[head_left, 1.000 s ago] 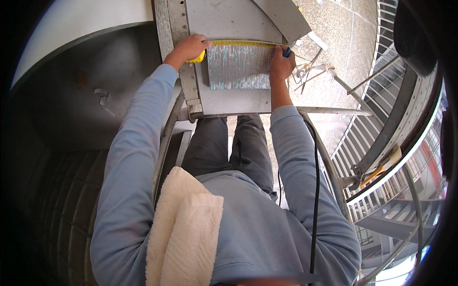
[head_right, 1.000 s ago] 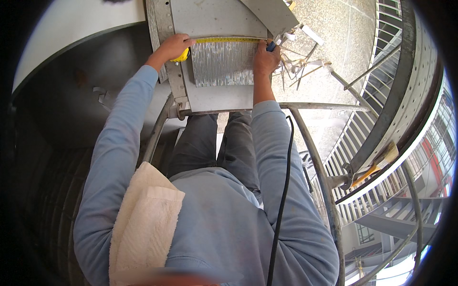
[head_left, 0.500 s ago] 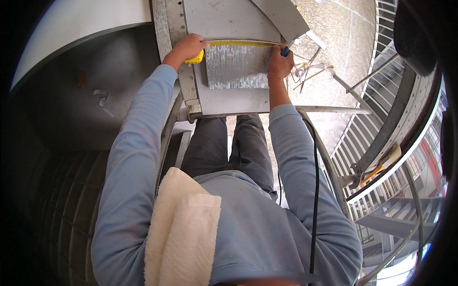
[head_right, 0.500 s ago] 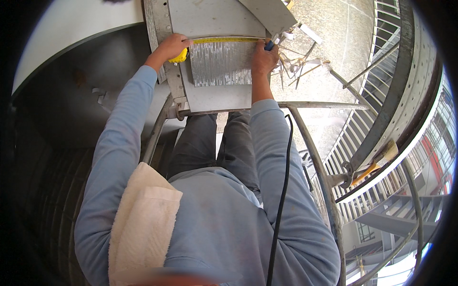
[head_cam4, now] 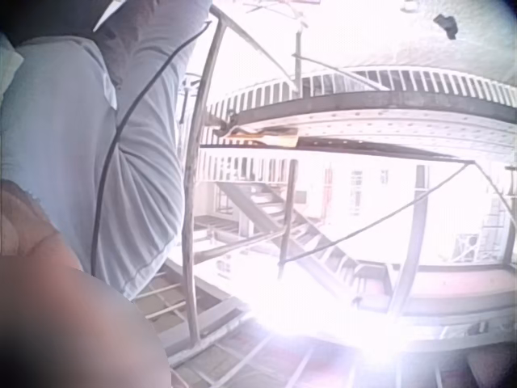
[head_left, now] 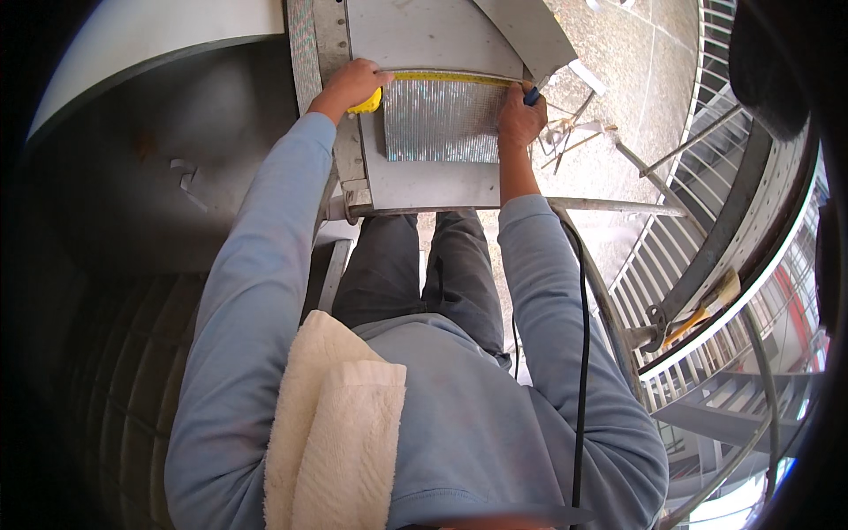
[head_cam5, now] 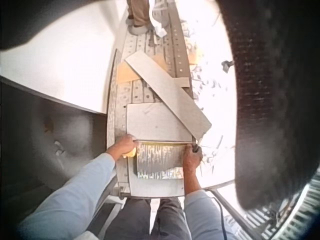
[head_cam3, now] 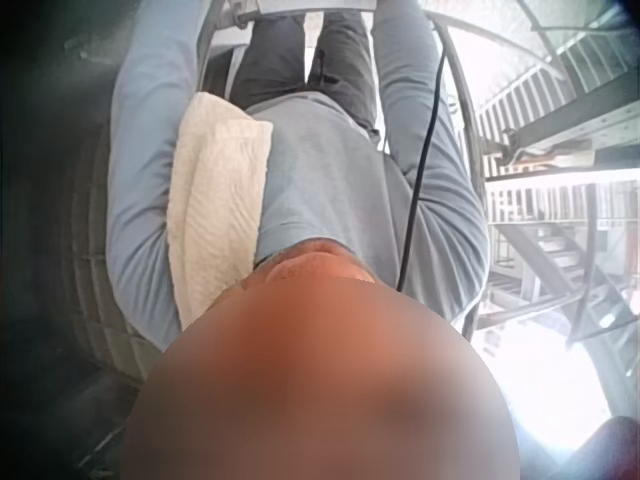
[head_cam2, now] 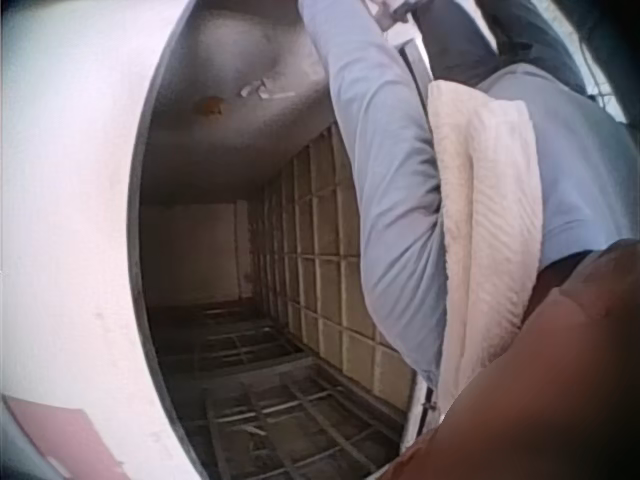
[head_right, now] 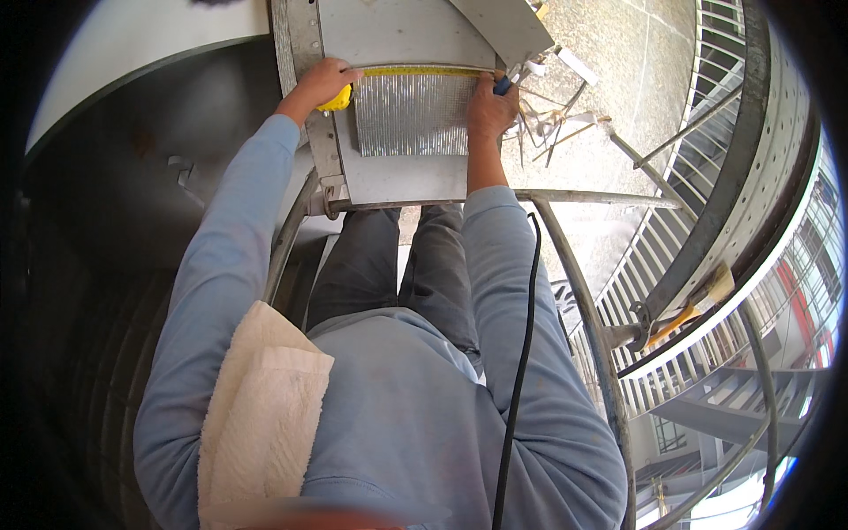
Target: The person measures and marks a metal sheet on a scaffold using a tape measure and a marker. They repeatedly position the tape, mark lines, and reposition the sheet to continue marking.
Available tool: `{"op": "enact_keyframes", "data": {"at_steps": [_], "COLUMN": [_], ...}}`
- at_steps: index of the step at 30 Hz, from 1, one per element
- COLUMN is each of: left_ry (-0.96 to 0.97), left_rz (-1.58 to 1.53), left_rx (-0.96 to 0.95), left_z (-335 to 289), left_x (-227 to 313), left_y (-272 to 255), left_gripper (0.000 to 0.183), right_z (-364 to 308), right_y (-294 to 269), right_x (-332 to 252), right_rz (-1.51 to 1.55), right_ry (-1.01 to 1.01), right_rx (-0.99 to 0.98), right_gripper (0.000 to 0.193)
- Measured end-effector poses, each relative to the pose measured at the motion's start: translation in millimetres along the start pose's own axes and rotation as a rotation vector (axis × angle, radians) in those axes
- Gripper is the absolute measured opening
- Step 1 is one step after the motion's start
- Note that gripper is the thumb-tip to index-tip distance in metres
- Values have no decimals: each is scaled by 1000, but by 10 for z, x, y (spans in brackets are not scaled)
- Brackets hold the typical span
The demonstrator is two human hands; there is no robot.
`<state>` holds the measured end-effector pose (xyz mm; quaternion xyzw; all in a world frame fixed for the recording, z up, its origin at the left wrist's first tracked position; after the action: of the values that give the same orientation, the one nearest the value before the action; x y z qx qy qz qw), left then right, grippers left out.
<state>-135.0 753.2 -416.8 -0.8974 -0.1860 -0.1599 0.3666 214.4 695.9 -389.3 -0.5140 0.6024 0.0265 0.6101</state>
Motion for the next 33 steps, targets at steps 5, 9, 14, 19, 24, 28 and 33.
{"op": "enact_keyframes", "data": {"at_steps": [5, 9, 14, 19, 24, 28, 33], "left_ry": [1, 8, 36, 10, -71, -93, -119], "left_rz": [8, -44, -34, -3, -11, -3, -21], "left_rx": [-11, 0, 46, 25, -6, -6, -48], "left_z": [17, 44, 54, 25, -21, -47, -53], "left_x": [-34, -80, -90, -62, -37, -21, -17], "left_y": [26, 54, 59, 32, 30, 17, 36], "left_gripper": [53, 53, 53, 55, 56, 56, 54], "right_z": [21, 4, -1, 15, -10, -51, -153], "right_y": [20, 5, -4, -11, -8, 44, 6], "right_x": [60, 32, 33, 77, 112, 183, 37], "right_rz": [-10, -37, -117, -105, -32, 252, 163], "right_ry": [17, 19, 28, 33, 8, 46, -107], "right_rx": [-14, -23, -4, 32, 14, -19, -79], "right_gripper": [30, 31, 34, 38, 36, 37, 39]}}
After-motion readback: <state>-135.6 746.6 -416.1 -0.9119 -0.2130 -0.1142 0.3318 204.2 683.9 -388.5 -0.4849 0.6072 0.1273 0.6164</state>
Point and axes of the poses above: each hand's wrist, its own z-axis towards the middle knuckle, its own y-axis out of the palm, x = y × z, the point moved 9 cm from there along z, towards the middle knuckle, and after that the axes turned 2 degrees about x, right-handed, at the moved point
